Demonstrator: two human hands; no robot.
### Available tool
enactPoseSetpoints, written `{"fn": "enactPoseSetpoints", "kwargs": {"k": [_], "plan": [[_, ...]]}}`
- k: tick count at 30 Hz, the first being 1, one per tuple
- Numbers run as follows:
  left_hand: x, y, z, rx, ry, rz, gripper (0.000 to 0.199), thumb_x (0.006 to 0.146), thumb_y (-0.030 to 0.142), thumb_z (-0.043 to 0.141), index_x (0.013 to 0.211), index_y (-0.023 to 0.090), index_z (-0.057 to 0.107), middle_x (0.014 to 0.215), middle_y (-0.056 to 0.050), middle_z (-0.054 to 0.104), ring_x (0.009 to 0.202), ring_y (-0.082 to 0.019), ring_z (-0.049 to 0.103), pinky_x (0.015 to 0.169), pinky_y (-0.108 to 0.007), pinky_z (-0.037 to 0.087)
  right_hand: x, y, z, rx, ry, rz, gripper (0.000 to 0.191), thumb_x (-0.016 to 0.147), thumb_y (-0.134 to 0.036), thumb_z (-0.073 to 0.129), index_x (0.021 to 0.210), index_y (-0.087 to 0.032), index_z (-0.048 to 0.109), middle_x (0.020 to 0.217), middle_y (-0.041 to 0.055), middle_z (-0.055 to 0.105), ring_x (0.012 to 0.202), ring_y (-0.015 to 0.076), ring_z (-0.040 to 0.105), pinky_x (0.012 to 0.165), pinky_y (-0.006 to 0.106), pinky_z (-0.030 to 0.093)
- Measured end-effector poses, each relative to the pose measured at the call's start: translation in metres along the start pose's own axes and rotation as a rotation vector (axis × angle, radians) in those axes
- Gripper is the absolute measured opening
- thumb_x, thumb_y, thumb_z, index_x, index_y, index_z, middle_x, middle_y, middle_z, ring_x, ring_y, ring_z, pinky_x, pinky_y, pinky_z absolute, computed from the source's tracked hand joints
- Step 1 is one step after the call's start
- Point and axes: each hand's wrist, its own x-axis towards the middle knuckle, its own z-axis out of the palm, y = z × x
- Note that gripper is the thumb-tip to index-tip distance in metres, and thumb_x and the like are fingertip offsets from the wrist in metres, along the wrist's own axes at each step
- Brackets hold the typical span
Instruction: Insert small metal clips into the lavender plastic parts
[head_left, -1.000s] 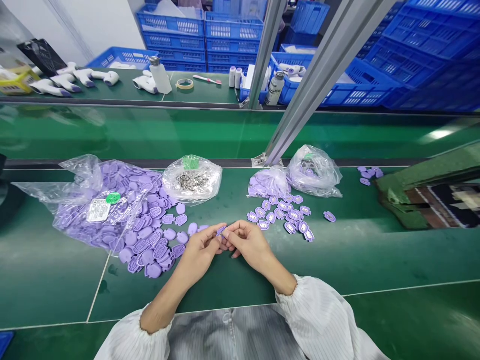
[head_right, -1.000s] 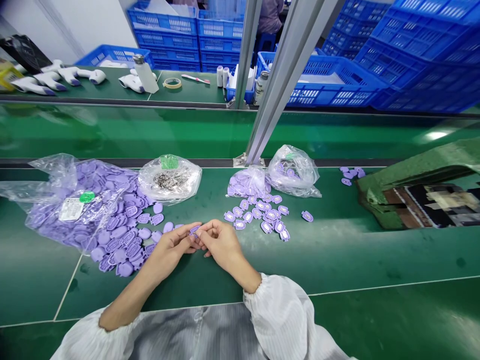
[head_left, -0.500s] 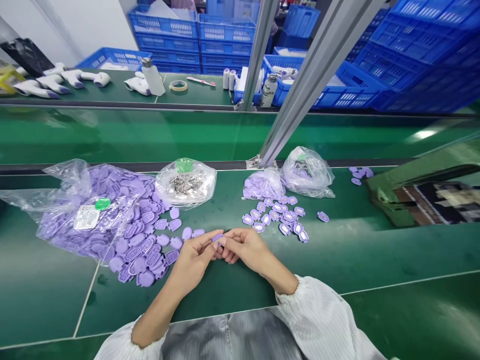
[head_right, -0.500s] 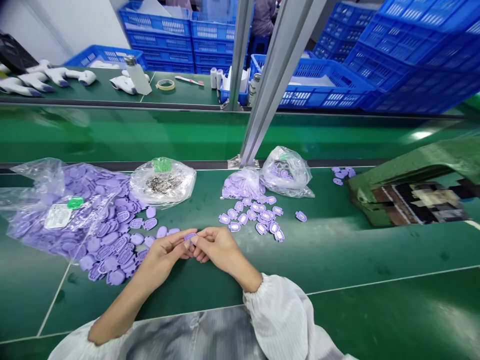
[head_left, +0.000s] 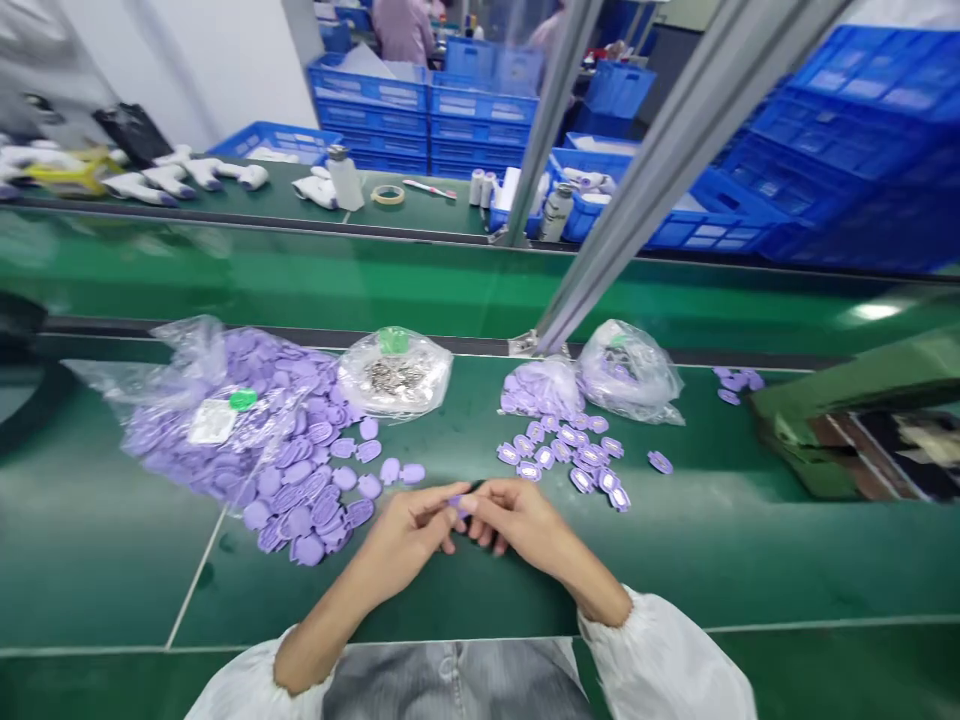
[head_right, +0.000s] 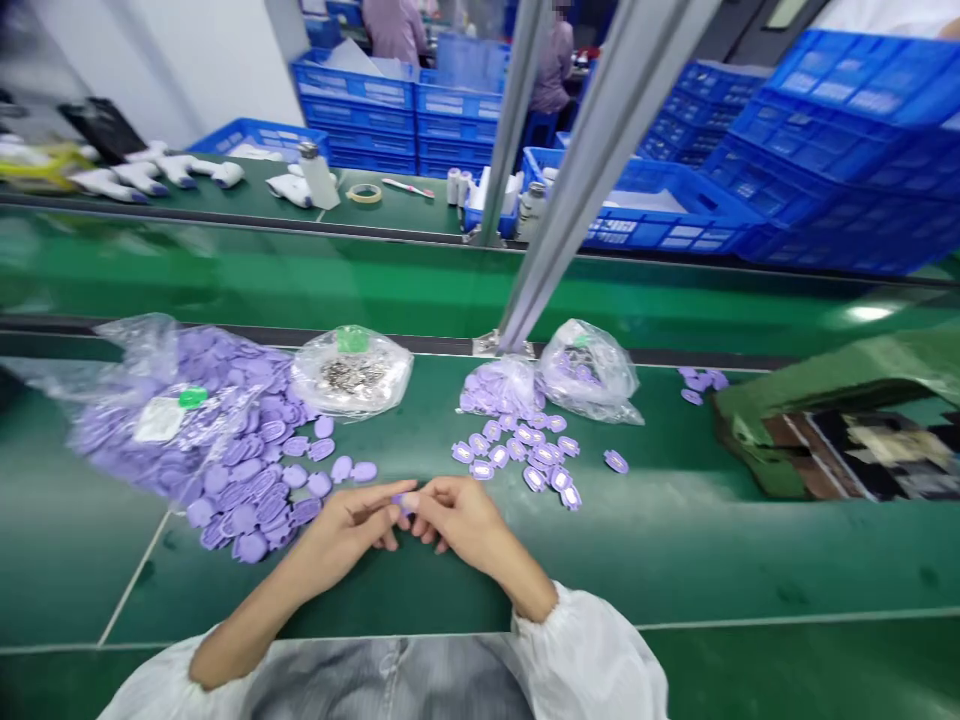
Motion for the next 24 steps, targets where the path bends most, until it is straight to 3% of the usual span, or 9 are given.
{"fn": "enactPoseSetpoints", "kwargs": {"k": [3, 5, 8, 11, 14, 17, 20, 24], "plan": [[-0.011, 0.004, 0.007, 0.174, 0.046, 0.003, 0.050, 0.087, 0.045, 0.053, 0.134, 0.029, 0.056, 0.058, 0.002, 0.063, 0.049, -0.014, 0.057, 0.051, -0.024, 0.042, -0.006, 0.010, -0.016, -0.174, 0.114, -0.005, 0.041, 0.079, -0.057, 0.060, 0.069, -0.016, 0.060, 0.062, 0.0024, 0.059, 0.052, 0.0096, 0.050, 0.046, 0.020, 0.038], [-0.019, 0.008, 0.002, 0.303, 0.106, 0.084, 0.042, 0.088, 0.043, 0.053, 0.127, 0.031, 0.063, 0.057, 0.002, 0.066, 0.053, -0.017, 0.062, 0.056, -0.025, 0.044, -0.010, 0.016, -0.035, -0.328, 0.242, -0.050, 0.039, 0.077, -0.056, 0.062, 0.071, -0.017, 0.061, 0.062, 0.0029, 0.059, 0.054, 0.0107, 0.050, 0.051, 0.022, 0.039], [-0.028, 0.015, -0.024, 0.497, 0.288, 0.171, 0.032, 0.090, 0.038, 0.050, 0.112, 0.030, 0.072, 0.089, -0.003, 0.076, 0.077, -0.022, 0.070, 0.071, -0.029, 0.048, -0.018, 0.016, -0.066, -0.551, 0.440, -0.093, 0.040, 0.074, -0.057, 0.065, 0.071, -0.018, 0.059, 0.064, 0.0035, 0.061, 0.057, 0.0123, 0.052, 0.055, 0.023, 0.039], [-0.028, 0.021, -0.057, 0.877, 0.498, 0.078, 0.035, 0.093, 0.034, 0.045, 0.119, 0.028, 0.068, 0.110, -0.004, 0.073, 0.092, -0.026, 0.069, 0.073, -0.033, 0.048, -0.020, -0.009, -0.078, -0.667, 0.535, -0.139, 0.041, 0.076, -0.060, 0.063, 0.077, -0.018, 0.061, 0.067, 0.0027, 0.063, 0.057, 0.0126, 0.054, 0.055, 0.023, 0.039], [-0.017, 0.024, -0.076, 1.233, 0.543, -0.032, 0.037, 0.095, 0.036, 0.042, 0.123, 0.024, 0.063, 0.101, -0.007, 0.074, 0.084, -0.027, 0.069, 0.058, -0.031, 0.040, 0.001, -0.048, -0.058, -0.761, 0.490, -0.322, 0.035, 0.086, -0.054, 0.054, 0.090, -0.022, 0.068, 0.078, 0.0017, 0.068, 0.061, 0.0123, 0.058, 0.060, 0.023, 0.042], [-0.006, 0.024, -0.077, 1.373, 0.502, -0.071, 0.034, 0.097, 0.037, 0.039, 0.114, 0.024, 0.065, 0.093, -0.006, 0.073, 0.076, -0.026, 0.069, 0.051, -0.028, 0.030, 0.050, -0.085, -0.019, -0.941, 0.406, -0.549, 0.026, 0.092, -0.037, 0.048, 0.096, -0.025, 0.070, 0.099, 0.0027, 0.070, 0.090, 0.0167, 0.064, 0.079, 0.026, 0.046], [-0.001, 0.020, -0.076, 1.348, 0.549, -0.068, 0.030, 0.096, 0.038, 0.042, 0.110, 0.025, 0.065, 0.097, -0.005, 0.073, 0.076, -0.024, 0.068, 0.052, -0.027, 0.029, 0.102, -0.108, 0.013, -1.135, 0.351, -0.510, 0.030, 0.094, -0.026, 0.041, 0.101, -0.020, 0.070, 0.108, 0.0083, 0.066, 0.099, 0.0210, 0.063, 0.085, 0.032, 0.047], [-0.007, 0.016, -0.087, 1.157, 0.649, -0.027, 0.022, 0.091, 0.039, 0.049, 0.096, 0.024, 0.065, 0.095, -0.003, 0.072, 0.082, -0.023, 0.067, 0.058, -0.027, 0.036, 0.139, -0.117, 0.031, -1.084, 0.337, -0.489, 0.025, 0.089, -0.027, 0.053, 0.099, -0.013, 0.070, 0.115, 0.0150, 0.062, 0.101, 0.0238, 0.061, 0.088, 0.034, 0.047]]}}
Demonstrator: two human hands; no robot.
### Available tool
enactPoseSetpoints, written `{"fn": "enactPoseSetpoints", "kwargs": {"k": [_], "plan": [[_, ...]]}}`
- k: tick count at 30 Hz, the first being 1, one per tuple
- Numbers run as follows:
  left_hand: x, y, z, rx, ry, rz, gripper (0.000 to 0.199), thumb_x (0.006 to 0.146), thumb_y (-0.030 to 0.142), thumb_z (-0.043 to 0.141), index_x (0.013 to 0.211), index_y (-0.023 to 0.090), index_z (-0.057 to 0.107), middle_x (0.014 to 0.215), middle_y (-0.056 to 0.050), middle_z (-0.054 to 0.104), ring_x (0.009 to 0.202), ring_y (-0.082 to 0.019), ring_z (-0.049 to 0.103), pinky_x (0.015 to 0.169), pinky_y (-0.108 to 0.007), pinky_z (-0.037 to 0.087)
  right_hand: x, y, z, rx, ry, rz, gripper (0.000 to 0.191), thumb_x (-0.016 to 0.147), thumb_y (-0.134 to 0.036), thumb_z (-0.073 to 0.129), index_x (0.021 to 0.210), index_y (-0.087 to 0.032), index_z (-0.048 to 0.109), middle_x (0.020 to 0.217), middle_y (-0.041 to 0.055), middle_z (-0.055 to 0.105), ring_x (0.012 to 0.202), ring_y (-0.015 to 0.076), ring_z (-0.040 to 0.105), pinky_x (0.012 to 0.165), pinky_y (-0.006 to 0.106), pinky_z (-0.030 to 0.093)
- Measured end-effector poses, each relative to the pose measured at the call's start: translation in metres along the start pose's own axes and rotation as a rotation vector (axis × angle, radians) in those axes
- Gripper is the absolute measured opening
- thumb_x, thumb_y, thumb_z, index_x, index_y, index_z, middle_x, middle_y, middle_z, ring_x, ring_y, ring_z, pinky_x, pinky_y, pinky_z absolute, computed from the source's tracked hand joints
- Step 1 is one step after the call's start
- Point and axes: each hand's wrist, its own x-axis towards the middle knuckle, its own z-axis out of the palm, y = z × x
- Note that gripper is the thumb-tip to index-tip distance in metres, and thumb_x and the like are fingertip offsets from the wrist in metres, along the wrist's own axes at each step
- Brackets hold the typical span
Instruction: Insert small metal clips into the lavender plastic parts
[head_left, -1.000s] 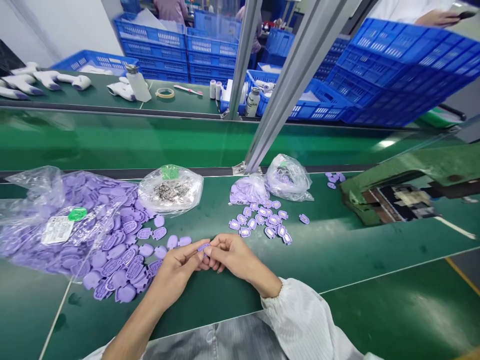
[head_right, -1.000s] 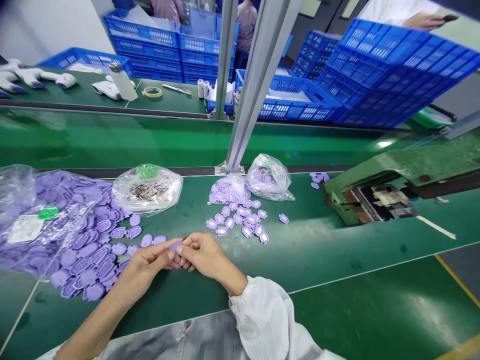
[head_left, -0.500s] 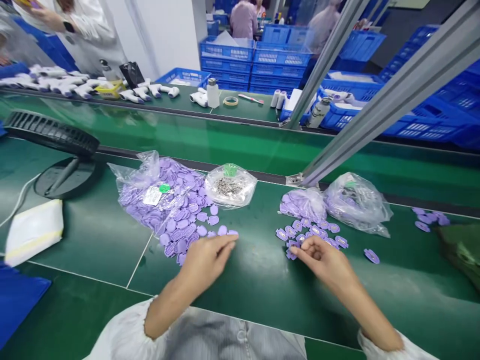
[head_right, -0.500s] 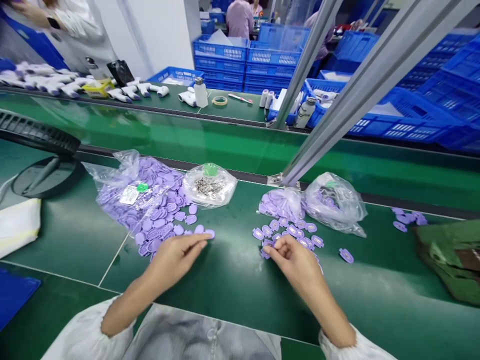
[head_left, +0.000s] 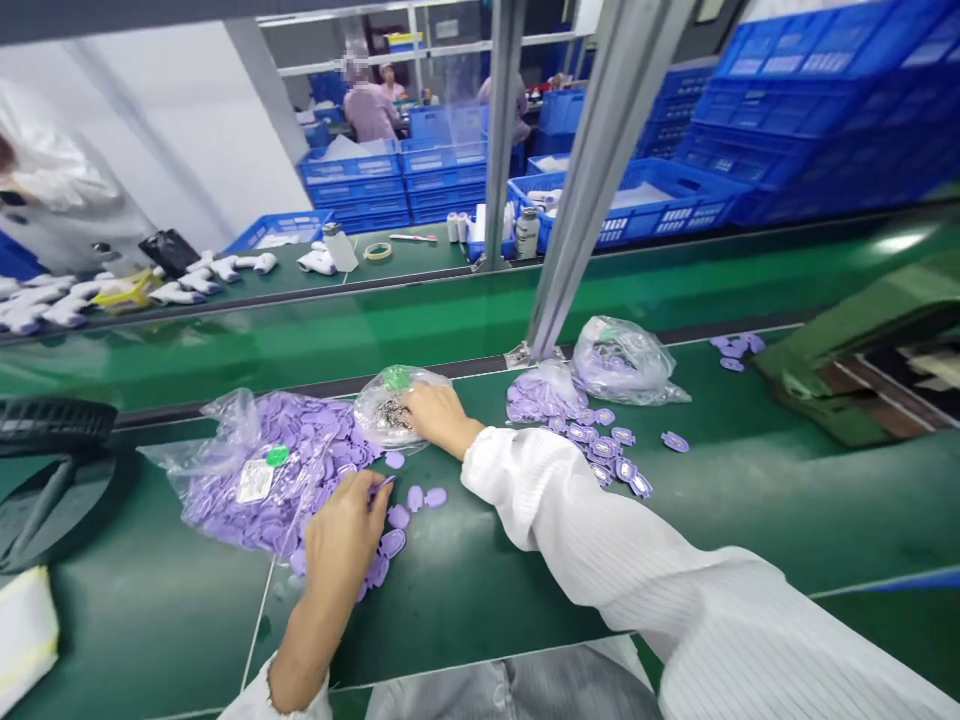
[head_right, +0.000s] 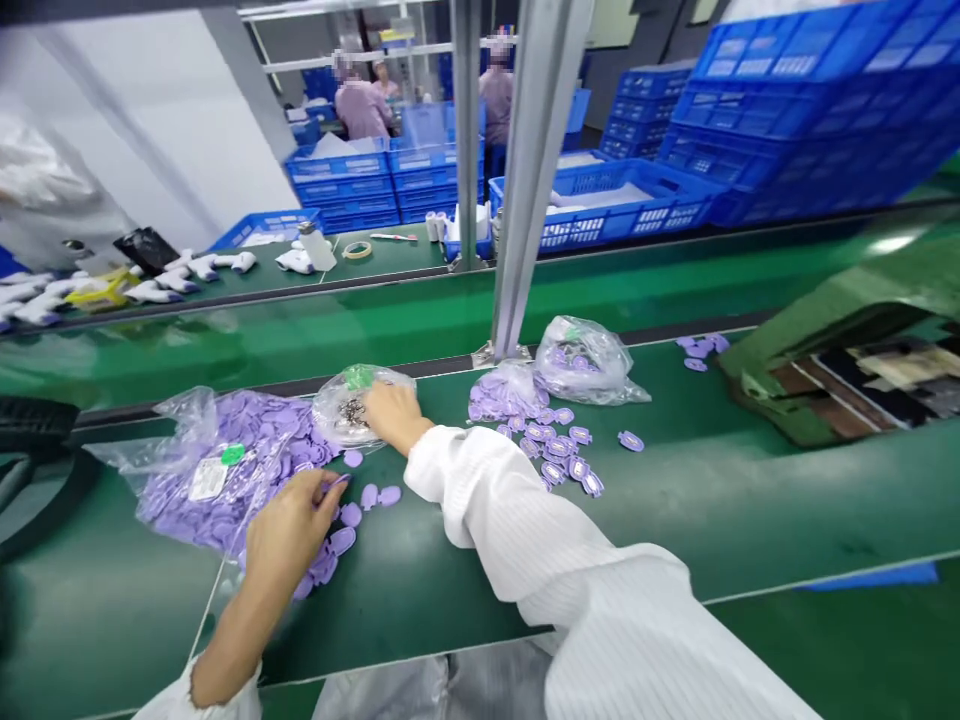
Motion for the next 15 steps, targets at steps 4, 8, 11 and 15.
{"fn": "enactPoseSetpoints", "kwargs": {"k": [4, 8, 11, 15], "plan": [[-0.008, -0.006, -0.005, -0.567, -0.056, -0.089, 0.026, 0.083, 0.046, 0.060, 0.095, 0.023, 0.060, 0.095, -0.004, 0.072, 0.081, -0.020, 0.069, 0.073, -0.030, 0.050, 0.001, 0.003, 0.002, 0.133, 0.028, 0.034, 0.021, 0.089, -0.018, 0.050, 0.092, -0.012, 0.069, 0.108, 0.0134, 0.066, 0.101, 0.0210, 0.062, 0.090, 0.031, 0.046], [-0.025, 0.019, 0.000, -1.094, -0.344, -0.118, 0.043, 0.081, 0.051, 0.063, 0.110, 0.019, 0.058, 0.093, -0.006, 0.073, 0.075, -0.019, 0.070, 0.071, -0.030, 0.055, -0.004, 0.015, -0.004, 0.317, 0.035, 0.064, 0.018, 0.090, -0.023, 0.051, 0.090, -0.016, 0.067, 0.097, 0.0066, 0.069, 0.096, 0.0185, 0.064, 0.087, 0.029, 0.048], [-0.035, 0.046, 0.016, -1.171, -0.570, -0.084, 0.046, 0.082, 0.050, 0.062, 0.113, 0.016, 0.063, 0.087, -0.007, 0.073, 0.071, -0.017, 0.069, 0.066, -0.028, 0.054, -0.011, 0.024, -0.011, 0.460, -0.023, 0.070, 0.026, 0.096, -0.029, 0.042, 0.100, -0.016, 0.064, 0.096, 0.0044, 0.071, 0.084, 0.0112, 0.067, 0.074, 0.021, 0.052], [-0.032, 0.068, 0.037, -1.227, -0.683, -0.115, 0.047, 0.083, 0.049, 0.061, 0.116, 0.016, 0.063, 0.091, -0.008, 0.072, 0.072, -0.016, 0.070, 0.066, -0.027, 0.054, -0.031, 0.029, -0.026, 0.946, -0.144, 0.242, 0.022, 0.092, -0.027, 0.051, 0.101, -0.011, 0.062, 0.098, 0.0097, 0.071, 0.078, 0.0097, 0.069, 0.064, 0.017, 0.054]]}}
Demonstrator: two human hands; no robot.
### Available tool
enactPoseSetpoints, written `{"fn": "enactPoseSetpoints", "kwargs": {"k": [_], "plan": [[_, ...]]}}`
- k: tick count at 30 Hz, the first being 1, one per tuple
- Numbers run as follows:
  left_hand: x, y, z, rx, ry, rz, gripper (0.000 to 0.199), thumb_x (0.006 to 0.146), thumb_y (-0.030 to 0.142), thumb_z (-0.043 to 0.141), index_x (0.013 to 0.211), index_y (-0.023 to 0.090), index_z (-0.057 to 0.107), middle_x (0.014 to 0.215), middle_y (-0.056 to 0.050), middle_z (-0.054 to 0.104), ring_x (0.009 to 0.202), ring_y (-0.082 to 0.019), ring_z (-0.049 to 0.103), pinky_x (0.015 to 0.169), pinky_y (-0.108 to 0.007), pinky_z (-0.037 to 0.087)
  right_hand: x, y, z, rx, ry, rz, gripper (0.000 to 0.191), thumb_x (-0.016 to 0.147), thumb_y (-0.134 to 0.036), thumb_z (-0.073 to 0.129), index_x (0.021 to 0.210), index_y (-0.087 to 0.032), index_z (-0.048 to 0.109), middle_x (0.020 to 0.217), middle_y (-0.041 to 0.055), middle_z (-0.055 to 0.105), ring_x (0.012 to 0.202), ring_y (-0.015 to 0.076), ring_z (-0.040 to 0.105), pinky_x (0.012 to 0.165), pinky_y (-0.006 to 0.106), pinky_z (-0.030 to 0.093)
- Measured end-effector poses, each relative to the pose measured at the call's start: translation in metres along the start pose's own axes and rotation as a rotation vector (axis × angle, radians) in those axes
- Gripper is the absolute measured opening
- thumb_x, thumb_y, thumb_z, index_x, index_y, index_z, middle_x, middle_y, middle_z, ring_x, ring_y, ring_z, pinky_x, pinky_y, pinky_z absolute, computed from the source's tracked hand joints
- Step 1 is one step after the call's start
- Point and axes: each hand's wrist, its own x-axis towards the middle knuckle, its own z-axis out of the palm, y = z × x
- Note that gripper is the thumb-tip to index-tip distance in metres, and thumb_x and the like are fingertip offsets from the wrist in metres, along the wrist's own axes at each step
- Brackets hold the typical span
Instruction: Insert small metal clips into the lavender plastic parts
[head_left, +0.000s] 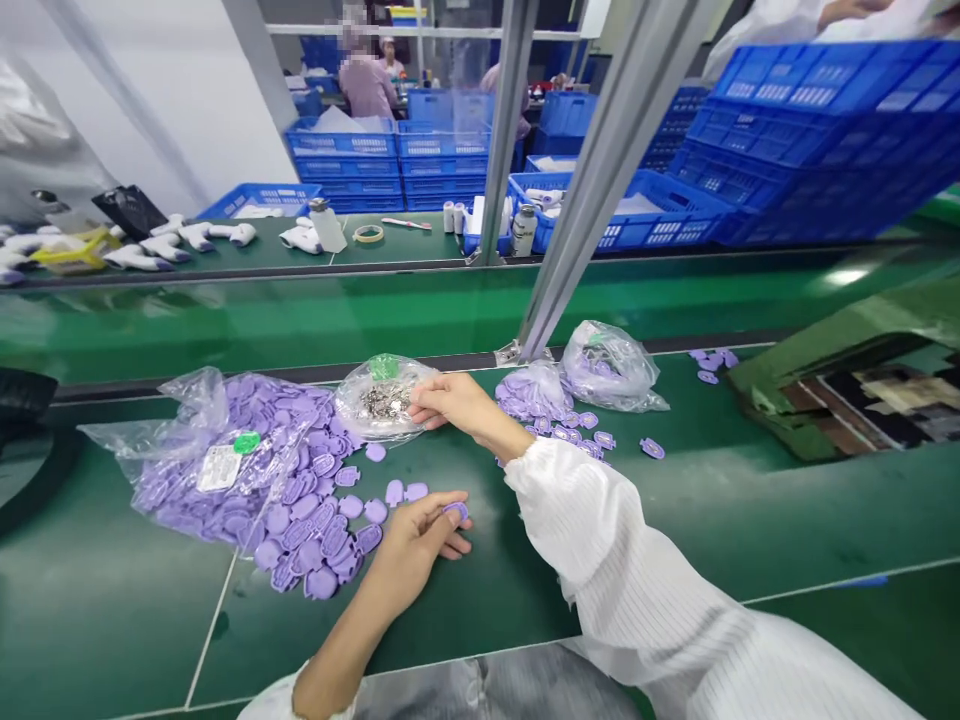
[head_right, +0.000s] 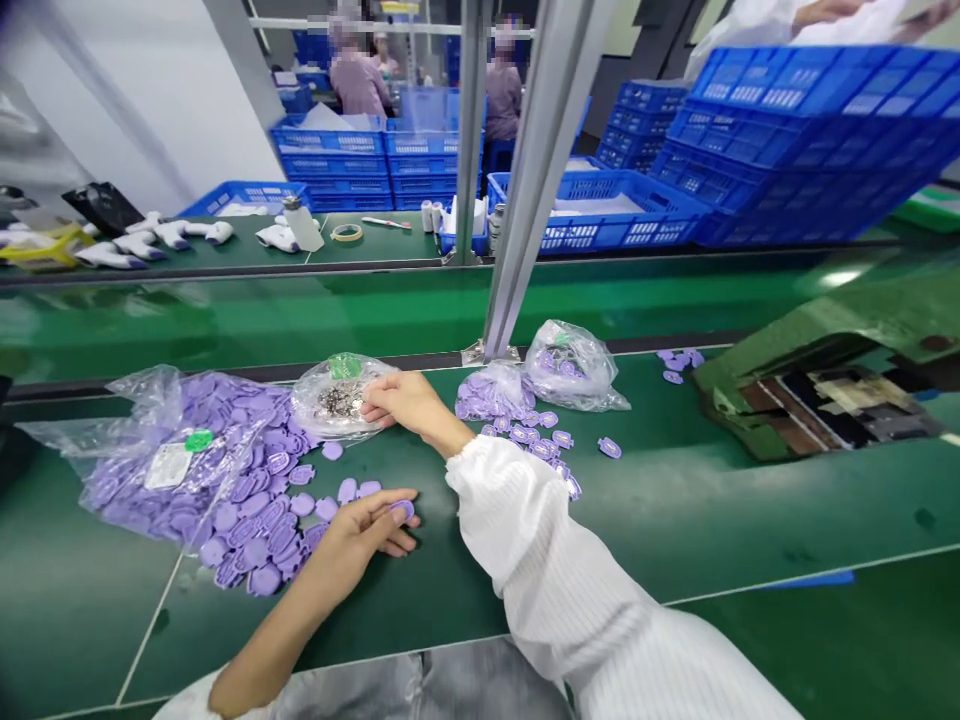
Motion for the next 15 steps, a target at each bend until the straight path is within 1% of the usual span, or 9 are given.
{"fn": "enactPoseSetpoints", "kwargs": {"k": [2, 3, 6, 8, 10, 12, 15], "plan": [[0.007, -0.001, 0.002, -0.037, 0.022, -0.008, 0.048, 0.083, 0.047, 0.061, 0.119, 0.016, 0.060, 0.090, -0.007, 0.071, 0.071, -0.015, 0.070, 0.065, -0.026, 0.054, -0.020, -0.001, -0.003, 0.248, 0.004, 0.099, 0.017, 0.085, -0.025, 0.060, 0.094, -0.011, 0.063, 0.095, 0.0105, 0.071, 0.077, 0.0109, 0.069, 0.063, 0.018, 0.055], [0.008, -0.001, 0.001, -0.063, 0.038, -0.007, 0.048, 0.083, 0.046, 0.061, 0.120, 0.016, 0.059, 0.088, -0.006, 0.071, 0.070, -0.015, 0.070, 0.064, -0.026, 0.054, -0.032, 0.000, -0.003, 0.310, 0.010, 0.116, 0.017, 0.083, -0.025, 0.063, 0.092, -0.011, 0.064, 0.093, 0.0102, 0.071, 0.076, 0.0111, 0.069, 0.063, 0.018, 0.055], [0.007, 0.001, -0.002, -0.146, 0.058, -0.005, 0.043, 0.082, 0.043, 0.062, 0.116, 0.017, 0.057, 0.081, -0.003, 0.069, 0.066, -0.015, 0.070, 0.063, -0.026, 0.054, -0.075, 0.014, 0.000, 0.404, 0.018, 0.134, 0.025, 0.079, -0.033, 0.069, 0.092, -0.012, 0.064, 0.092, 0.0097, 0.071, 0.079, 0.0124, 0.070, 0.067, 0.019, 0.056], [0.005, 0.002, -0.002, -0.166, 0.056, -0.002, 0.037, 0.082, 0.042, 0.061, 0.110, 0.017, 0.059, 0.078, -0.003, 0.069, 0.066, -0.016, 0.070, 0.063, -0.026, 0.055, -0.105, 0.029, 0.003, 0.430, 0.035, 0.191, 0.031, 0.076, -0.037, 0.072, 0.091, -0.011, 0.065, 0.089, 0.0092, 0.071, 0.078, 0.0128, 0.070, 0.068, 0.019, 0.056], [0.003, 0.004, -0.002, -0.145, 0.044, 0.005, 0.032, 0.083, 0.040, 0.059, 0.105, 0.017, 0.061, 0.073, -0.003, 0.069, 0.067, -0.017, 0.070, 0.063, -0.026, 0.055, -0.127, 0.043, 0.006, 0.458, 0.065, 0.271, 0.033, 0.076, -0.040, 0.072, 0.090, -0.011, 0.065, 0.086, 0.0088, 0.071, 0.075, 0.0121, 0.069, 0.067, 0.019, 0.055], [0.003, 0.005, -0.001, -0.107, 0.030, 0.007, 0.028, 0.084, 0.039, 0.057, 0.101, 0.017, 0.062, 0.067, -0.002, 0.069, 0.066, -0.017, 0.070, 0.063, -0.026, 0.055, -0.140, 0.053, 0.011, 0.486, 0.088, 0.337, 0.035, 0.076, -0.042, 0.071, 0.089, -0.010, 0.066, 0.085, 0.0093, 0.071, 0.072, 0.0115, 0.068, 0.065, 0.019, 0.054], [0.002, 0.006, 0.000, -0.077, 0.023, -0.012, 0.029, 0.084, 0.041, 0.058, 0.096, 0.016, 0.063, 0.064, -0.003, 0.068, 0.064, -0.016, 0.070, 0.062, -0.025, 0.055, -0.142, 0.059, 0.017, 0.519, 0.104, 0.378, 0.038, 0.075, -0.044, 0.071, 0.089, -0.009, 0.066, 0.084, 0.0095, 0.070, 0.070, 0.0114, 0.067, 0.064, 0.019, 0.053]]}}
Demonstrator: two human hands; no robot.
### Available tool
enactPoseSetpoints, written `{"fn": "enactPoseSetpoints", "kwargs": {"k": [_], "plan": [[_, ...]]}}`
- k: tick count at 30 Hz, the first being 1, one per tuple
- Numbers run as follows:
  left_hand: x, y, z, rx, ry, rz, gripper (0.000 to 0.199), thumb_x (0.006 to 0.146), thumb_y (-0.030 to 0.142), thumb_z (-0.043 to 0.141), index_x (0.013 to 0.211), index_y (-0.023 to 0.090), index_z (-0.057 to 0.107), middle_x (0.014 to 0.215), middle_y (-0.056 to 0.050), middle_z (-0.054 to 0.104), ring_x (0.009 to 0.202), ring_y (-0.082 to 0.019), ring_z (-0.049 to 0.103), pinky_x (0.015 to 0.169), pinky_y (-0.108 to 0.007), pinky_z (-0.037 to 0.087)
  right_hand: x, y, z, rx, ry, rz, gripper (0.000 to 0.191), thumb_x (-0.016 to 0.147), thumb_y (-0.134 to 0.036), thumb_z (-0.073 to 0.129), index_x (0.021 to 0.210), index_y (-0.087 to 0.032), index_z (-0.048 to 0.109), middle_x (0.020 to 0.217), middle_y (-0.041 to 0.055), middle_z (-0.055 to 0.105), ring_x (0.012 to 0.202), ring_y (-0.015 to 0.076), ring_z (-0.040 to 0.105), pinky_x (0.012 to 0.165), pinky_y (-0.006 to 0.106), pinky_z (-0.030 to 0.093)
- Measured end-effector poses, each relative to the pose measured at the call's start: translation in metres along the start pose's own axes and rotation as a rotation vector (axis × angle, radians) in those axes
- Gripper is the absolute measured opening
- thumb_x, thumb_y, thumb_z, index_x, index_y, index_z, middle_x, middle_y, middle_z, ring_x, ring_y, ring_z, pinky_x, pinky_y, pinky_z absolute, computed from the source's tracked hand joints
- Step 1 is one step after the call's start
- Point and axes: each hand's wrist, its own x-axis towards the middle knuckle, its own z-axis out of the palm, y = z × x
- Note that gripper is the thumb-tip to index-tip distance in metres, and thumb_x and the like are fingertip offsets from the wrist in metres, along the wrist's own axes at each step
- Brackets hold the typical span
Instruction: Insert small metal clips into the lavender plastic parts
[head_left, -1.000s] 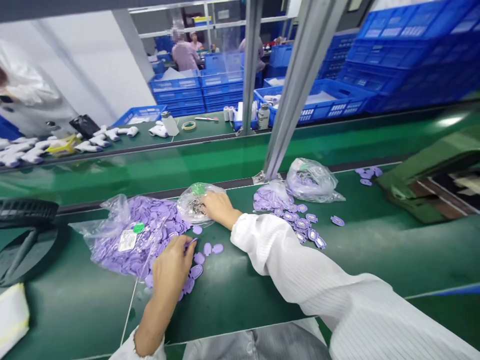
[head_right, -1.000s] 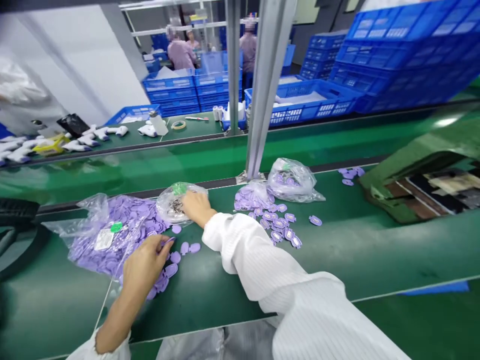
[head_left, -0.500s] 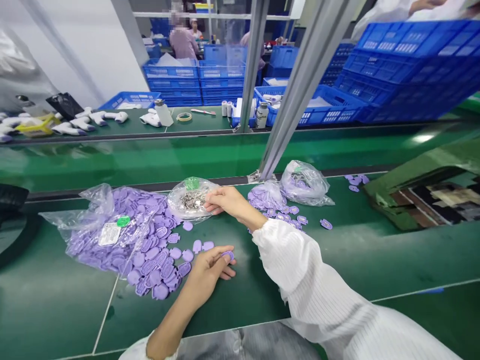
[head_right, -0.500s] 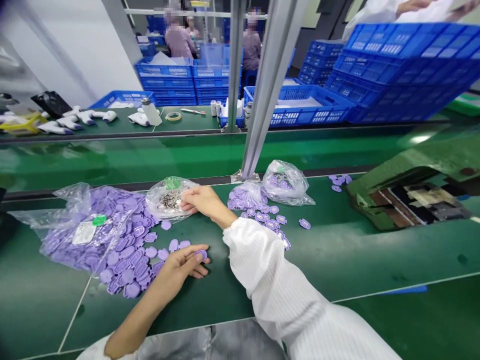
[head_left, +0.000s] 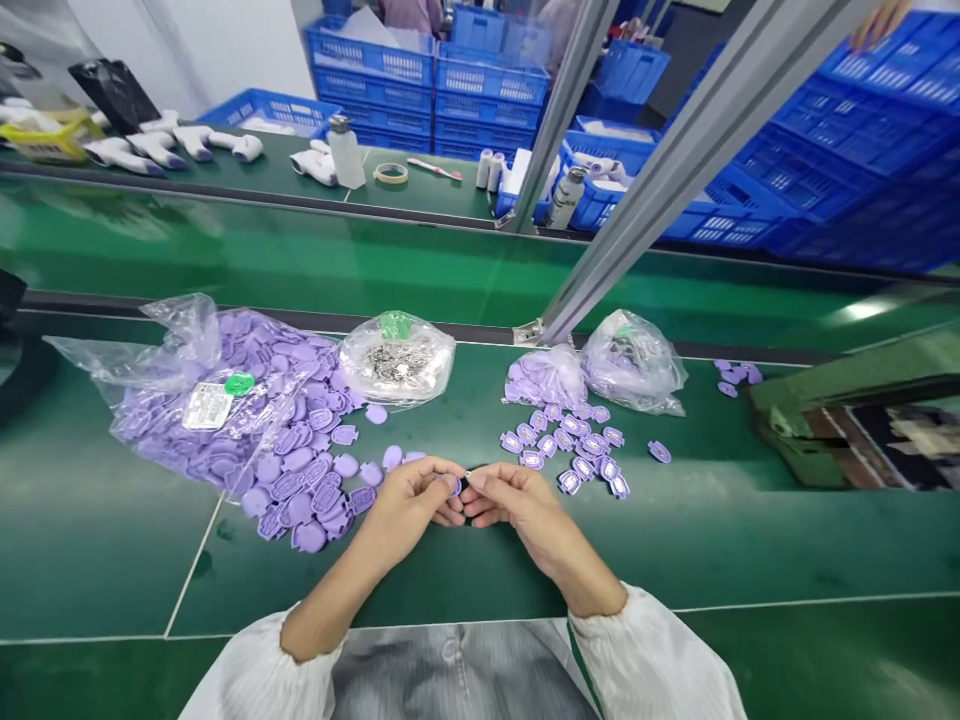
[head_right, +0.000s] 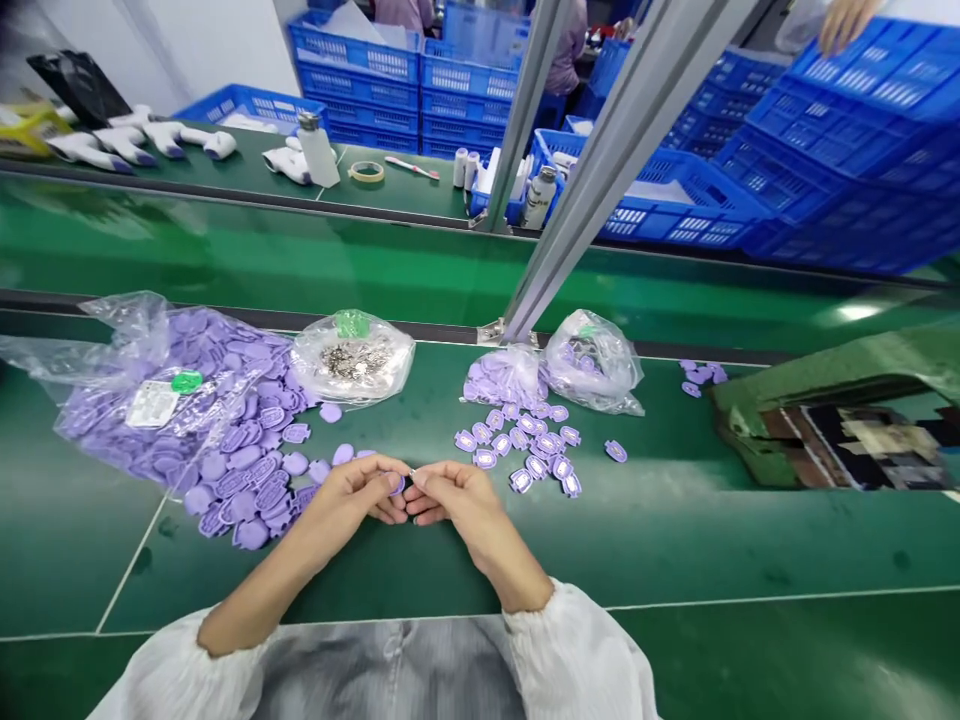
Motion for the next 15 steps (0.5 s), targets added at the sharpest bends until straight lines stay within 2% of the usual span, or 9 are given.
{"fn": "enactPoseSetpoints", "kwargs": {"k": [4, 8, 11, 13, 15], "plan": [[-0.001, -0.001, 0.001, -0.019, 0.039, -0.019, 0.032, 0.081, 0.045, 0.062, 0.093, 0.015, 0.063, 0.066, -0.002, 0.068, 0.063, -0.014, 0.069, 0.061, -0.023, 0.054, 0.008, -0.001, 0.006, 0.038, 0.020, -0.017, 0.038, 0.073, -0.043, 0.072, 0.089, -0.009, 0.066, 0.081, 0.0077, 0.069, 0.066, 0.0104, 0.065, 0.061, 0.019, 0.052], [-0.003, -0.007, 0.006, -0.036, 0.125, 0.028, 0.033, 0.079, 0.045, 0.065, 0.094, 0.016, 0.060, 0.064, 0.001, 0.066, 0.062, -0.014, 0.068, 0.060, -0.023, 0.054, 0.011, 0.001, 0.007, 0.041, 0.028, -0.046, 0.038, 0.073, -0.045, 0.071, 0.088, -0.010, 0.065, 0.082, 0.0075, 0.068, 0.067, 0.0110, 0.066, 0.061, 0.020, 0.052], [-0.003, -0.010, 0.008, -0.029, 0.146, 0.038, 0.034, 0.079, 0.046, 0.065, 0.097, 0.017, 0.061, 0.066, 0.000, 0.067, 0.062, -0.014, 0.068, 0.059, -0.023, 0.053, 0.012, 0.006, 0.005, 0.001, 0.033, -0.061, 0.040, 0.073, -0.048, 0.070, 0.089, -0.011, 0.065, 0.084, 0.0081, 0.069, 0.069, 0.0122, 0.066, 0.061, 0.022, 0.052], [-0.003, -0.009, 0.008, -0.016, 0.131, 0.014, 0.034, 0.080, 0.046, 0.064, 0.096, 0.017, 0.061, 0.068, -0.001, 0.068, 0.063, -0.014, 0.068, 0.059, -0.022, 0.053, 0.011, 0.009, 0.003, -0.108, 0.092, -0.140, 0.039, 0.076, -0.050, 0.066, 0.090, -0.013, 0.065, 0.085, 0.0082, 0.069, 0.071, 0.0140, 0.066, 0.061, 0.024, 0.052], [-0.003, -0.005, 0.007, 0.000, 0.099, -0.026, 0.033, 0.081, 0.048, 0.063, 0.092, 0.016, 0.062, 0.069, -0.002, 0.069, 0.065, -0.015, 0.069, 0.060, -0.022, 0.053, 0.010, 0.011, 0.000, -0.368, 0.175, -0.315, 0.033, 0.084, -0.048, 0.059, 0.092, -0.017, 0.066, 0.086, 0.0070, 0.070, 0.075, 0.0152, 0.066, 0.066, 0.026, 0.052]]}}
